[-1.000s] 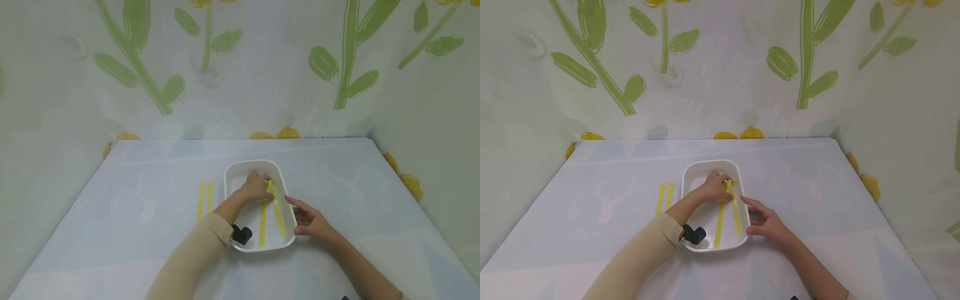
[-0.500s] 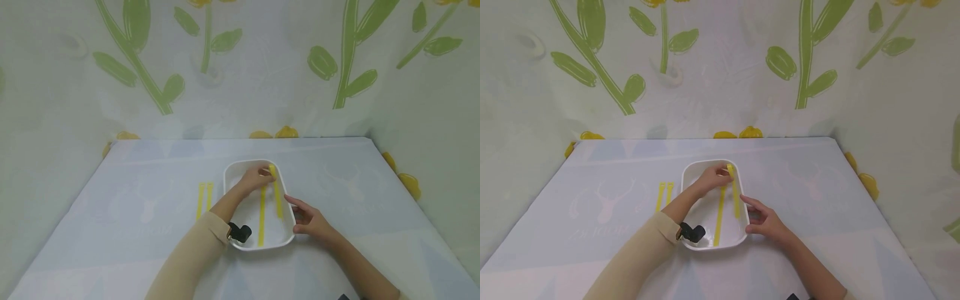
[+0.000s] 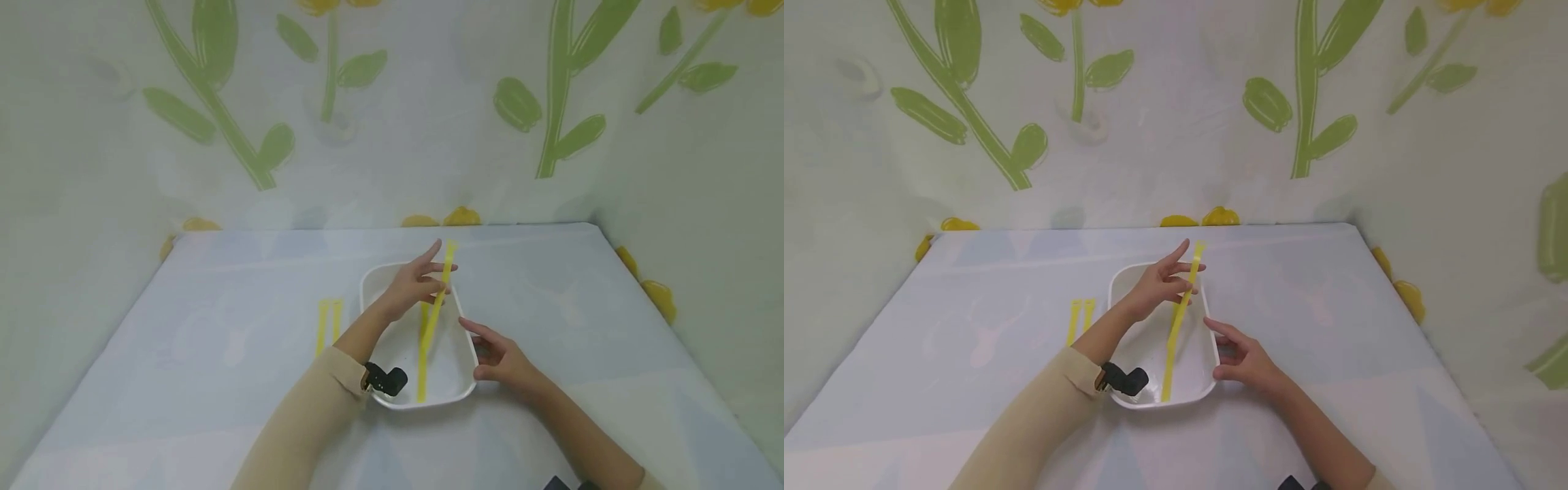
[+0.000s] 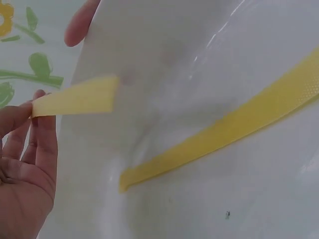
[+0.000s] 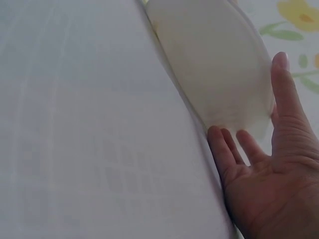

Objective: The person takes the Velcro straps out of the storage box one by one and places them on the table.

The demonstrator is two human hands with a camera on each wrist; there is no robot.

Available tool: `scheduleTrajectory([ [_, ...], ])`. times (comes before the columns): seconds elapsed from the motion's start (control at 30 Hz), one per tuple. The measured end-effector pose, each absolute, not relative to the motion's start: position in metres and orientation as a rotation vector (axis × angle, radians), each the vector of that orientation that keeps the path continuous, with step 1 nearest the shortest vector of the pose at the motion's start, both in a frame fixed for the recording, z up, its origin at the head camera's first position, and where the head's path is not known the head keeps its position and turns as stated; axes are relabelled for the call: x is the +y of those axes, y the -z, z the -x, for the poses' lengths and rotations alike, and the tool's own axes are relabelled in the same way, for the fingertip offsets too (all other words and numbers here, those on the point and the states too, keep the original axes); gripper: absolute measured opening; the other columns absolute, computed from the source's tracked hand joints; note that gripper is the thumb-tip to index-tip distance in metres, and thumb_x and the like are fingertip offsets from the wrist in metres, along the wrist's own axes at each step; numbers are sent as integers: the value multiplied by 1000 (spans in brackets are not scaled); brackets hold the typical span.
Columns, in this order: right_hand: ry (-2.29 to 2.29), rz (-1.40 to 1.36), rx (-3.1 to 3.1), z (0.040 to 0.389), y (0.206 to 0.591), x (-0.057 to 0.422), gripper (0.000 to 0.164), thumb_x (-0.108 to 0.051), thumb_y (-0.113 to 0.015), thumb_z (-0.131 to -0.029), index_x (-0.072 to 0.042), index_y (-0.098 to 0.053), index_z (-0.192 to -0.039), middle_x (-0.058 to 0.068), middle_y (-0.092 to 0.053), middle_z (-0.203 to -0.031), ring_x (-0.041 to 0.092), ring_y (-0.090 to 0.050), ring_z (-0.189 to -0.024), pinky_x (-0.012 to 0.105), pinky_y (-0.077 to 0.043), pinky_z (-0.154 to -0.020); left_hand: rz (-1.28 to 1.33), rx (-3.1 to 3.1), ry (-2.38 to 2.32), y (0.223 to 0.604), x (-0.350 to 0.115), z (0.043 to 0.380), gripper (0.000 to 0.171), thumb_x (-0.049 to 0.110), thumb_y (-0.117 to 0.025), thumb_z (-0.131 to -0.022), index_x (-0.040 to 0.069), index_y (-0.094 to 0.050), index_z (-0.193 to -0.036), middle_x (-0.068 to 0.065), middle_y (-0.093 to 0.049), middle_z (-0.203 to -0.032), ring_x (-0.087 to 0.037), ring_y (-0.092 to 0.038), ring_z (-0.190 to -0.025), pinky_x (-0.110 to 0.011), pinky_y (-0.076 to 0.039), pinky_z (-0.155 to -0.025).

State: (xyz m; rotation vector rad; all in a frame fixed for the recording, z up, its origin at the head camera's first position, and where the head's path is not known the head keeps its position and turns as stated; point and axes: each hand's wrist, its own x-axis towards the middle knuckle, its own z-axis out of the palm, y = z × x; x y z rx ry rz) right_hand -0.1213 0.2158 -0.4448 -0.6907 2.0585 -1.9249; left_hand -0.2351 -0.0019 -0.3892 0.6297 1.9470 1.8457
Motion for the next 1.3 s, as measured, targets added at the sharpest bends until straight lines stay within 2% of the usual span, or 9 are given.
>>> scheduleTrajectory([
  [0.13, 1926, 711, 2052, 121, 445, 216, 74, -18, -72, -84, -3, -32, -146, 29, -34, -143, 10, -59, -109, 30, -53, -83, -701, 1868, -1834, 388, -4, 234, 60, 4, -54, -94, 24, -35, -147, -13, -48, -141, -24, -64, -107, -37, -56, -78],
  [0.37, 1962, 747, 2009, 122, 443, 218, 75, -20, -71, -85, -3, -32, -146, 10, -45, -141, 11, -59, -109, 28, -53, -83, -772, 1782, -1794, 384, -2, 235, 48, -2, -50, -92, 10, -49, -138, -6, -45, -145, -23, -59, -117, -36, -55, -82],
  [0.5, 1961, 724, 2003, 119, 442, 219, 73, -20, -72, -84, -5, -34, -146, 12, -50, -134, 11, -61, -104, 28, -54, -82, -754, 1751, -1770, 381, -6, 234, 61, -6, -57, -86, 15, -44, -142, -1, -41, -148, -19, -54, -123, -28, -53, -78],
  [0.7, 1946, 695, 2048, 116, 439, 220, 73, -19, -72, -84, -5, -34, -146, 20, -49, -131, 12, -61, -103, 29, -54, -82, -738, 1758, -1716, 370, -13, 231, 76, -2, -67, -82, 27, -37, -146, -19, -59, -127, -18, -56, -121, -27, -49, -82],
  [0.83, 1921, 650, 2078, 112, 437, 220, 73, -20, -71, -85, -7, -34, -146, 7, -50, -134, 10, -61, -103, 28, -53, -83, -756, 1767, -1715, 361, -17, 232, 79, -1, -67, -83, 29, -33, -148, 0, -38, -150, -21, -59, -117, -32, -52, -82],
  [0.93, 1924, 645, 2059, 111, 437, 220, 74, -21, -72, -84, -7, -33, -146, -2, -52, -131, 9, -61, -103, 28, -54, -82, -741, 1810, -1719, 356, -22, 234, 79, 0, -67, -84, 29, -31, -148, 5, -27, -154, -22, -60, -114, -33, -54, -81],
  [1.1, 1951, 662, 2001, 114, 437, 220, 75, -21, -73, -83, -7, -33, -146, -11, -54, -127, 9, -61, -105, 28, -54, -82, -664, 1892, -1743, 350, -36, 239, 80, 4, -69, -84, 31, -30, -148, -3, -45, -145, -26, -63, -110, -35, -54, -82],
  [1.2, 1959, 662, 1982, 115, 438, 221, 76, -20, -73, -83, -7, -34, -146, -6, -55, -128, 11, -62, -105, 29, -54, -82, -639, 1917, -1747, 345, -43, 238, 80, 5, -69, -84, 31, -29, -148, -2, -42, -147, -24, -64, -108, -37, -54, -84],
  [1.3, 1962, 672, 1975, 116, 439, 222, 76, -19, -74, -83, -8, -34, -146, -2, -55, -126, 12, -62, -103, 29, -54, -81, -630, 1925, -1765, 340, -49, 238, 82, 5, -69, -84, 31, -27, -149, 6, -28, -154, -23, -63, -109, -36, -54, -84],
])
